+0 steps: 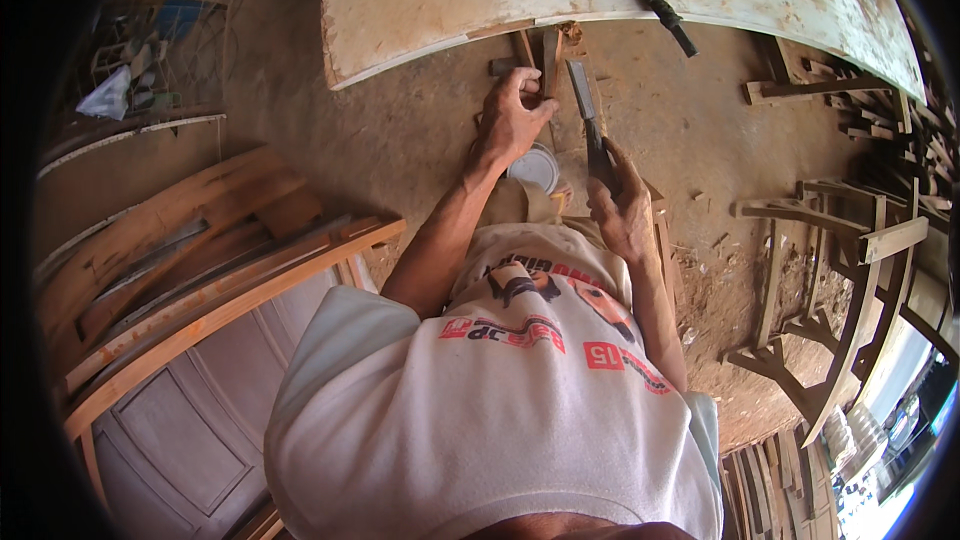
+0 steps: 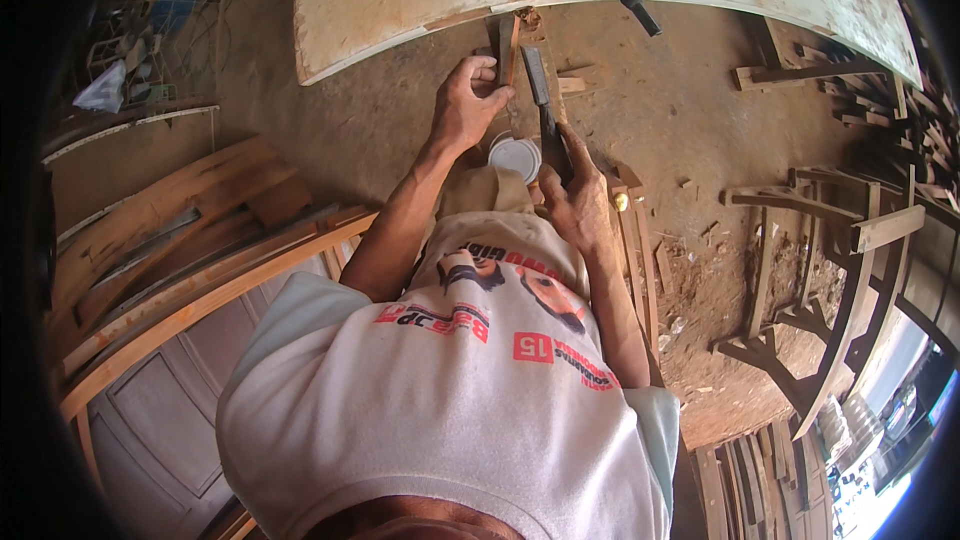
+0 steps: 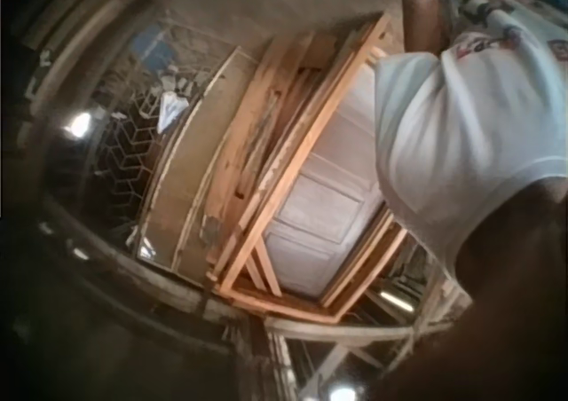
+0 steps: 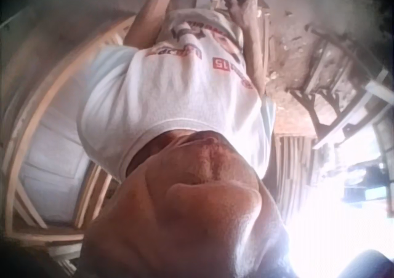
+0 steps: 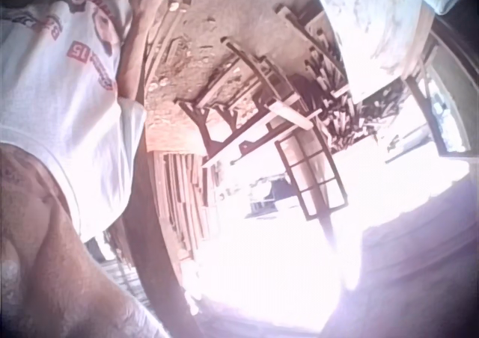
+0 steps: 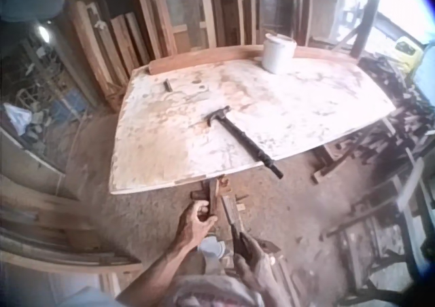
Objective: The person selects a small wooden block from a stack, then uses a chisel and hammer to carve and shape it on a workbench. The person repeatedly positions the chisel and strikes it with the hammer to remove wood shavings.
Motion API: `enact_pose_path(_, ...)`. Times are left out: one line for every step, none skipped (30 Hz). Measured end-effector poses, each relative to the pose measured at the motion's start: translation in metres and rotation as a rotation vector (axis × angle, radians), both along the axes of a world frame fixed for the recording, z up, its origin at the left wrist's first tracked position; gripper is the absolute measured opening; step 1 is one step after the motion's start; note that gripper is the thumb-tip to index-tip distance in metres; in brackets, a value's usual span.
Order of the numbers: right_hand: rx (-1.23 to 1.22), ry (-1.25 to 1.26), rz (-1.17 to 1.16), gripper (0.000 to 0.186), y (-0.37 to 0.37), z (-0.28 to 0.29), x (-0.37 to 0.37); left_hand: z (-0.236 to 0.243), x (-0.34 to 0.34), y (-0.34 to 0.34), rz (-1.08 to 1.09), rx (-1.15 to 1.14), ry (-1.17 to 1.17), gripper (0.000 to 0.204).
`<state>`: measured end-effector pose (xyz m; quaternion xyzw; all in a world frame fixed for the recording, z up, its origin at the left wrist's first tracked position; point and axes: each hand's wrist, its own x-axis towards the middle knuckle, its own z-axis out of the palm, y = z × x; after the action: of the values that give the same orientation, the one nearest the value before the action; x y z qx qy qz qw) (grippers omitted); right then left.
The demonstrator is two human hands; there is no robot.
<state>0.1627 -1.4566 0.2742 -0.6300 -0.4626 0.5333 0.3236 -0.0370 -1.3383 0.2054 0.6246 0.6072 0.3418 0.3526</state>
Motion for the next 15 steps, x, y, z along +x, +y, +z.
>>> enact_pose_path(-0.034,0.009,0.015,0.064,0.005,0.002,-0.002,-0.001,-0.001,-0.001,-0.021,-0.01,-0.029,0.047)
enact_pose_path(-0.068,0.018,0.029,0.065,0.01,0.006,-0.005,-0.002,-0.001,-0.001,-0.018,0.007,-0.021,0.044)
enact_pose_path(-0.102,0.026,0.041,0.066,0.014,0.008,-0.007,-0.004,-0.001,-0.001,-0.017,0.025,-0.014,0.042)
enact_pose_path(-0.061,0.011,0.05,0.066,0.016,0.003,-0.006,-0.004,-0.001,-0.003,-0.012,0.041,-0.006,0.04)
enact_pose_path(-0.02,-0.005,0.058,0.066,0.017,-0.005,-0.006,-0.004,0.0,-0.001,-0.003,0.049,-0.011,0.037)
enact_pose_path(0.022,-0.02,0.065,0.066,0.016,-0.009,-0.005,-0.005,0.003,0.002,0.005,0.058,-0.016,0.035)
enact_pose_path(-0.026,-0.024,0.075,0.066,0.016,-0.004,-0.005,-0.007,0.005,0.004,0.007,0.062,-0.022,0.032)
enact_pose_path(-0.072,-0.03,0.093,0.065,0.016,0.008,-0.004,-0.007,0.005,0.005,0.011,0.05,-0.028,0.031)
enact_pose_path(-0.118,-0.036,0.111,0.064,0.015,0.016,-0.004,-0.008,0.005,0.005,0.014,0.039,-0.035,0.03)
enact_pose_path(-0.153,-0.029,0.105,0.064,0.009,0.019,-0.004,-0.009,0.005,0.005,0.02,0.028,-0.043,0.029)
enact_pose_path(-0.187,-0.022,0.099,0.064,0.003,0.022,-0.004,-0.011,0.004,0.005,0.007,0.048,-0.029,0.029)
enact_pose_path(-0.222,-0.016,0.093,0.063,0.0,0.023,-0.004,-0.015,0.003,0.005,-0.006,0.066,-0.015,0.028)
enact_pose_path(-0.077,-0.087,0.102,0.063,-0.001,0.018,-0.004,-0.017,0.003,0.005,-0.025,0.085,0.0,0.028)
enact_pose_path(0.068,-0.157,0.113,0.063,-0.004,0.005,-0.005,-0.016,0.004,0.005,-0.022,0.101,-0.01,0.028)
enact_pose_path(0.214,-0.226,0.123,0.063,-0.007,-0.006,-0.006,-0.016,0.005,0.006,-0.019,0.116,-0.02,0.027)
